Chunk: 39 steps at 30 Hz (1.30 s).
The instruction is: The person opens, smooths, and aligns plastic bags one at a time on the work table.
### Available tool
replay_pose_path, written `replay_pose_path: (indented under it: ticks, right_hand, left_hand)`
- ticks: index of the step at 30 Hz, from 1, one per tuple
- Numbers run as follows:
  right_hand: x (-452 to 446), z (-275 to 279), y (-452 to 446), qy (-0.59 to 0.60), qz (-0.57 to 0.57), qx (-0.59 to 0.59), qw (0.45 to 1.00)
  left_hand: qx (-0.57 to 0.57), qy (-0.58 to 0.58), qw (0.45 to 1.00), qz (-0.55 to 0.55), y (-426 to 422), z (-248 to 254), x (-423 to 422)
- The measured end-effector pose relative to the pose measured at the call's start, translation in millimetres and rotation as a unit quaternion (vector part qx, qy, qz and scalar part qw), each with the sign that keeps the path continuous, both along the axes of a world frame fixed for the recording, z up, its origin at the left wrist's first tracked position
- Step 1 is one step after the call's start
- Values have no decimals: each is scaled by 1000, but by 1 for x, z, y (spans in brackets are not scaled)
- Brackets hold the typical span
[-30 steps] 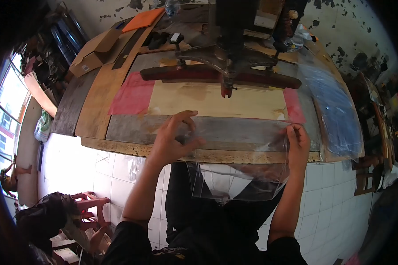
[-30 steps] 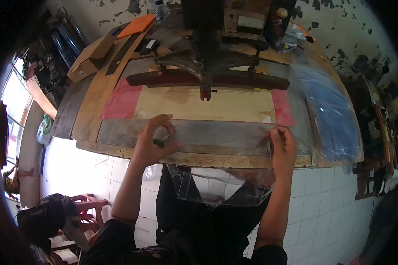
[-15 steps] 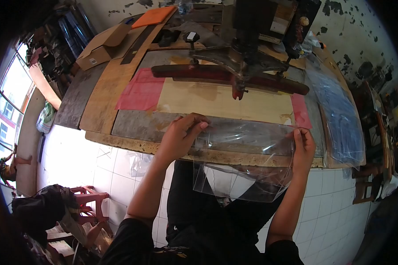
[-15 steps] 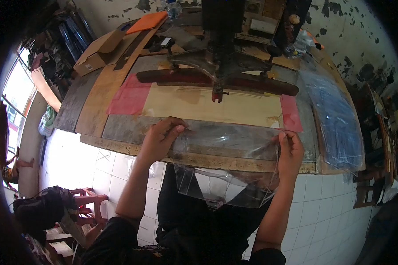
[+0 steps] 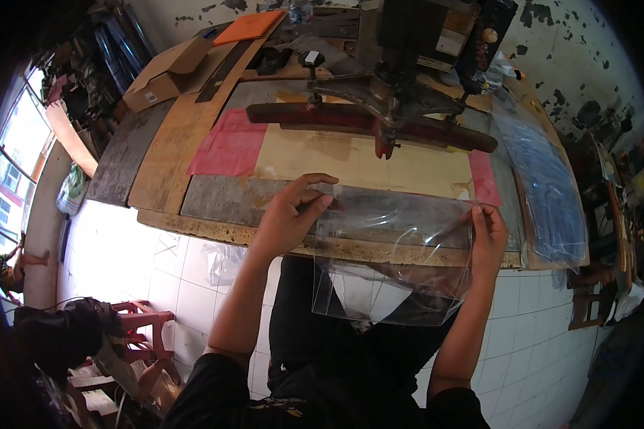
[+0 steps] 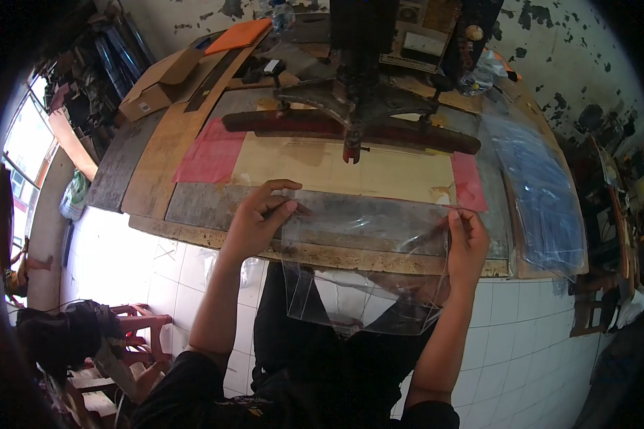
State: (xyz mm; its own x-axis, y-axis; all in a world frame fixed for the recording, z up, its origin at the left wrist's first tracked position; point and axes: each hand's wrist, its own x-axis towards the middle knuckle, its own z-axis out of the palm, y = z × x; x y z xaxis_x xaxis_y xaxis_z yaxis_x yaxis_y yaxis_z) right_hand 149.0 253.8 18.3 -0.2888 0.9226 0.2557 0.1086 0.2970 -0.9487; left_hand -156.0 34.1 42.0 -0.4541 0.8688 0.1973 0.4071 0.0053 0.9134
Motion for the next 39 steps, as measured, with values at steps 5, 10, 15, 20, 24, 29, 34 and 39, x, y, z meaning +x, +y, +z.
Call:
replay_pose_path:
  ticks: [5, 10, 15, 20, 24, 29, 34, 39]
  right_hand:
    - [0, -1, 0, -4, -6, 5, 1000]
    - [0, -1, -1, 1, -5, -1, 1000]
    - [-1, 0, -2, -5, -14, -5, 1000]
    - [-1, 3, -2, -13, -11, 3, 1000]
    - [-1, 3, -2, -7, -11, -1, 1000]
    - [3, 0, 1, 14, 4, -9, 1000]
    - [4, 4, -1, 45, 26, -18, 998]
    - [10, 6, 1, 65, 33, -34, 997]
  left_hand:
    - [-3, -5, 1000, 2, -1, 2, 3]
    - [11, 18, 1000, 11, 0, 4, 4]
    - [-6, 20, 1000, 16, -1, 7, 4]
    - [-21, 16, 999, 20, -1, 8, 4]
    - [-11, 12, 1000, 17, -1, 6, 4]
    - [-8, 3, 1000, 13, -1, 5, 3]
    - [-2, -16, 1000, 17, -2, 3, 2]
    - [27, -36, 999, 19, 0, -2, 1]
